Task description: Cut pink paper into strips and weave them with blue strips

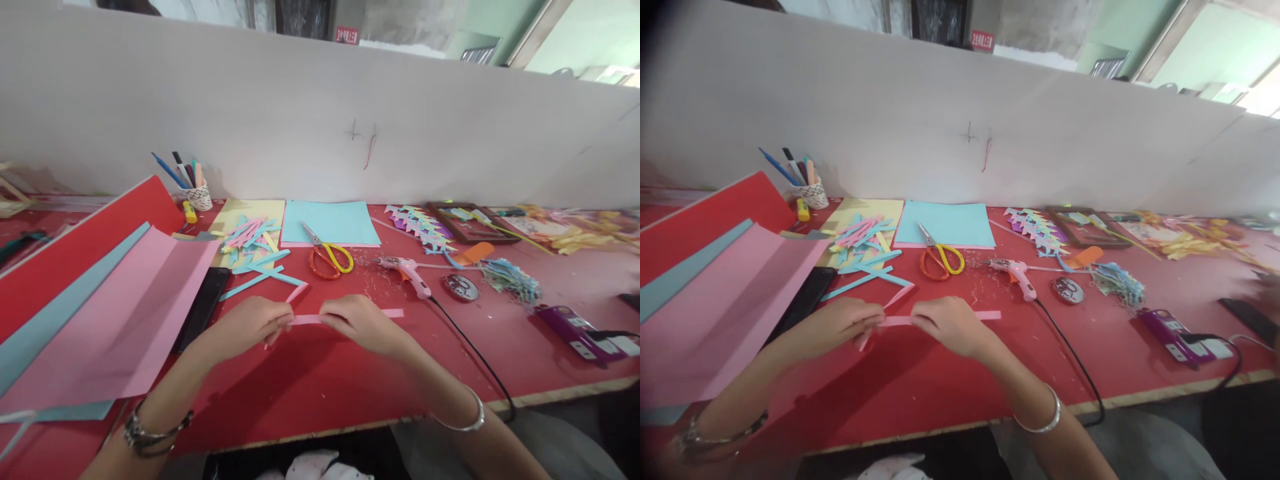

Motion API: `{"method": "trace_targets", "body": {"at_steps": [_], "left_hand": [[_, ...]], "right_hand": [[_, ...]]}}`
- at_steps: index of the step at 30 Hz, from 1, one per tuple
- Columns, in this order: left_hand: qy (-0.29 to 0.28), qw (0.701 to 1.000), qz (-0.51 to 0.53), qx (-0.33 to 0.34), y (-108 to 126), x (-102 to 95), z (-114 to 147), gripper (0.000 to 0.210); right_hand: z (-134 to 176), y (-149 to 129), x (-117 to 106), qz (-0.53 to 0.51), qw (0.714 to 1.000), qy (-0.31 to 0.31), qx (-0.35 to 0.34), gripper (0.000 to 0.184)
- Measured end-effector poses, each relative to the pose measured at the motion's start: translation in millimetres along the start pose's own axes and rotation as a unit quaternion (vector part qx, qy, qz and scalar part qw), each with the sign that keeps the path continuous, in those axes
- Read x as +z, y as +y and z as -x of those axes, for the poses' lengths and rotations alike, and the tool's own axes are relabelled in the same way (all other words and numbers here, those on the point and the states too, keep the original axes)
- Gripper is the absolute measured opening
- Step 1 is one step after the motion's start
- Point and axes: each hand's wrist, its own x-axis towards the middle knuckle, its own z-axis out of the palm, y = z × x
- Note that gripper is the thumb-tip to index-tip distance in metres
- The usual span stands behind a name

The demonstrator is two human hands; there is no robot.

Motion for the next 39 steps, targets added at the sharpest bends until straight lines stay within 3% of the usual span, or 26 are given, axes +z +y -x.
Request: {"method": "trace_targets", "body": {"at_steps": [5,8,10,13,17,21,23,26,28,30,33,39], "left_hand": [[0.093,0.995,-0.018,-0.035,-28,-11.5,19,0.039],[0.206,0.973,0.018,-0.1,-39,-15.9,22,0.031],[0.257,0.958,0.076,-0.105,-38,-13.2,16,0.027],[0.211,0.955,0.204,-0.028,-29,-0.3,-4,0.03],[0.202,0.922,0.327,0.047,-12,14.2,-34,0.047],[0.23,0.897,0.377,0.033,-5,12.0,-49,0.042],[0.232,0.894,0.382,0.021,-6,9.7,-52,0.04],[0.219,0.9,0.377,0.017,-8,11.6,-56,0.039],[0.2,0.906,0.372,0.016,-8,17.0,-59,0.038],[0.173,0.915,0.365,0.018,-7,24.8,-64,0.036],[0.134,0.925,0.356,0.027,-5,37.4,-70,0.036],[0.111,0.931,0.346,0.034,-9,49.0,-74,0.035]], "right_hand": [[24,20,-15,-0.101,0.994,0.032,0.032,0.028],[36,28,-21,-0.163,0.981,0.076,0.074,0.028],[38,29,-19,-0.242,0.959,0.105,0.107,0.03],[34,24,-2,-0.408,0.889,0.139,0.151,0.033],[22,8,33,-0.579,0.799,0.097,0.134,0.033],[20,-5,50,-0.629,0.762,0.059,0.138,0.03],[22,-6,49,-0.624,0.77,0.013,0.134,0.031],[20,-1,38,-0.548,0.828,-0.002,0.12,0.031],[12,4,28,-0.464,0.874,0.075,0.125,0.028],[-1,11,20,-0.388,0.895,0.167,0.144,0.025],[-24,21,12,-0.315,0.906,0.238,0.155,0.023],[-48,30,12,-0.423,0.885,0.134,0.14,0.024]]}}
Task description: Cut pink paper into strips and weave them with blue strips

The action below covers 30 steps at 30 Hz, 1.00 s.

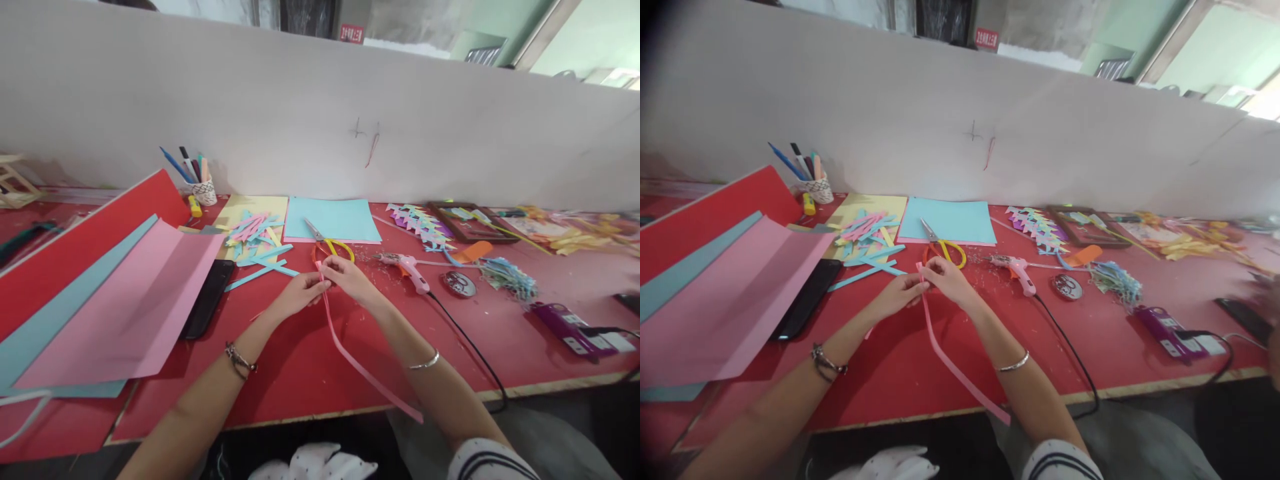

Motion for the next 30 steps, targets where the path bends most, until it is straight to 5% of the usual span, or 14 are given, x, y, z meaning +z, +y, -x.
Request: {"method": "trace_targets", "body": {"at_steps": [8,17,30], "left_hand": [[0.027,0.999,-0.013,-0.011,0,1.7,4,0.039],[0.223,0.973,-0.062,0.012,-7,2.5,0,0.032],[0.242,0.969,-0.017,0.041,-15,-0.7,-2,0.035]], "right_hand": [[3,5,-1,-0.057,0.998,0.0,-0.017,0.023],[0,8,15,-0.037,0.998,0.042,-0.004,0.021],[0,2,33,-0.075,0.994,0.074,0.024,0.027]]}}
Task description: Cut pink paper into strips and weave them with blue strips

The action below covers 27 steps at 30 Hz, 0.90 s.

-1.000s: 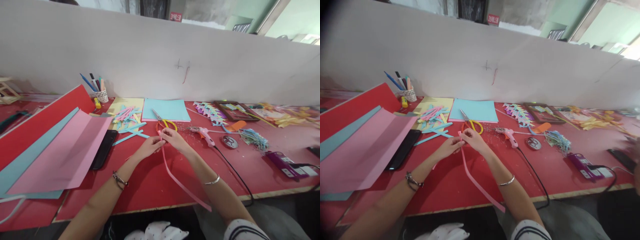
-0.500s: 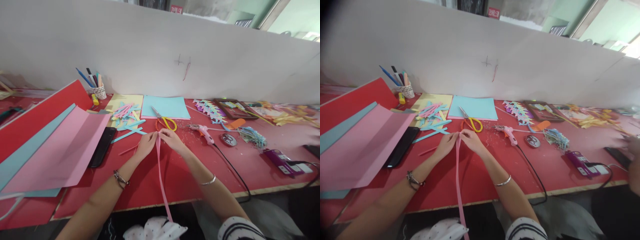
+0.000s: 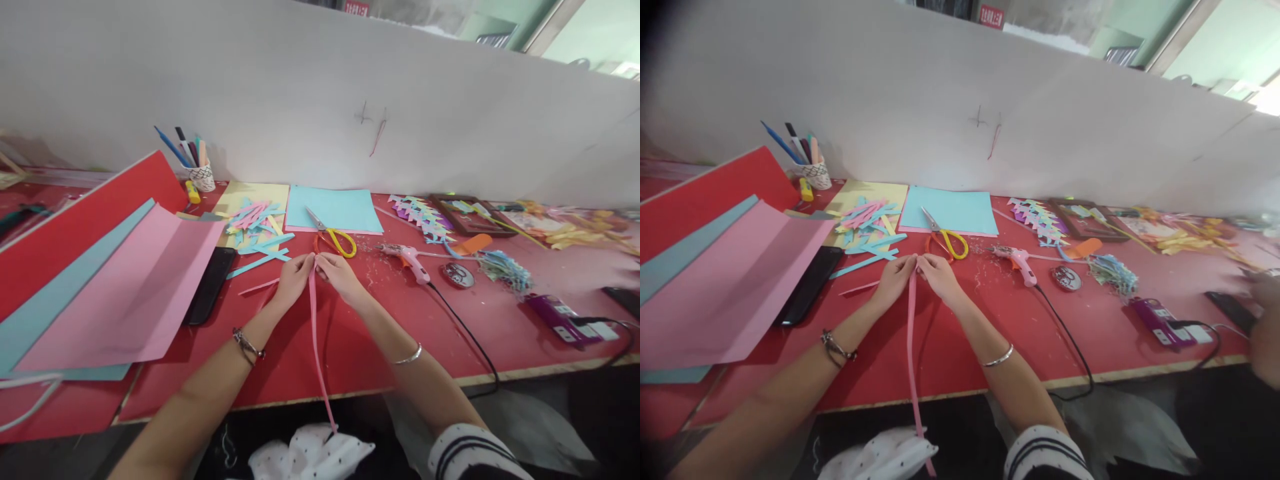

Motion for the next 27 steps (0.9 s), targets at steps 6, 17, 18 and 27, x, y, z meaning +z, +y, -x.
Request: {"method": "trace_targets", "body": {"at_steps": [6,17,18,27], "left_hand": [[0.034,0.999,0.001,0.004,-1,-0.1,0,0.034],[-0.02,1.0,0.015,-0.009,7,2.6,5,0.042],[-0.025,1.0,0.013,-0.009,7,3.0,6,0.042],[-0.026,1.0,0.006,-0.006,2,1.7,6,0.045]], "right_hand": [[1,4,3,-0.016,1.0,0.007,0.003,0.028],[2,9,-1,-0.032,0.998,0.048,-0.01,0.028],[2,9,-2,-0.033,0.998,0.049,-0.013,0.029],[5,11,0,-0.031,0.999,0.004,-0.025,0.033]]}}
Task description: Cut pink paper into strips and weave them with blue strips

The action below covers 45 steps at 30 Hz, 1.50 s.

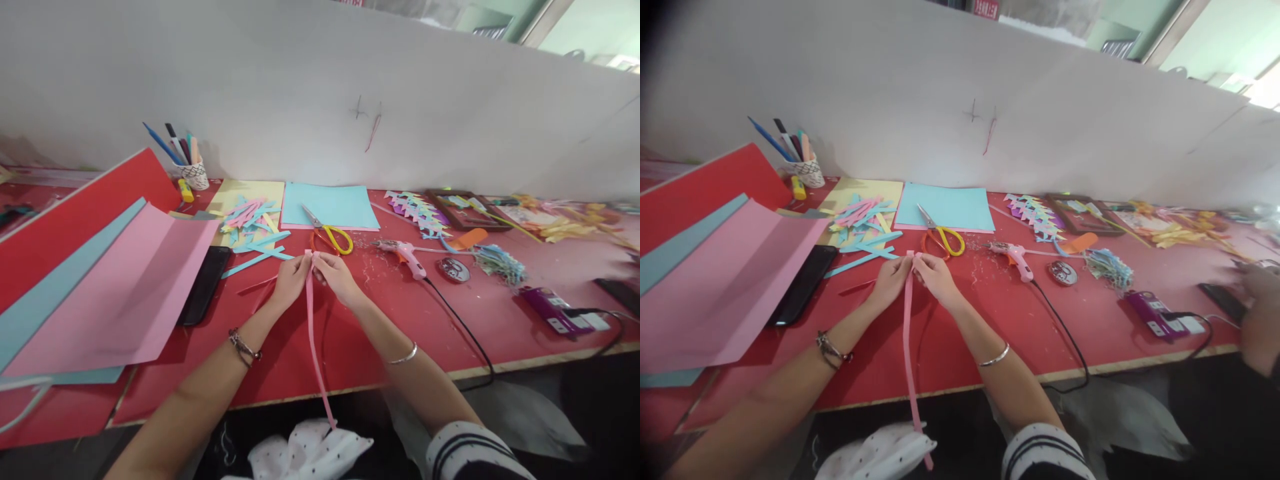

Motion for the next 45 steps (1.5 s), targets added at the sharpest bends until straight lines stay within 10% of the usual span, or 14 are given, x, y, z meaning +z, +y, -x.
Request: {"method": "trace_targets", "body": {"at_steps": [45], "left_hand": [[0.038,0.999,-0.029,-0.008,5.0,2.8,4.9,0.037]], "right_hand": [[-1.1,3.5,-1.9,0.034,0.998,0.023,-0.043,0.03]]}}
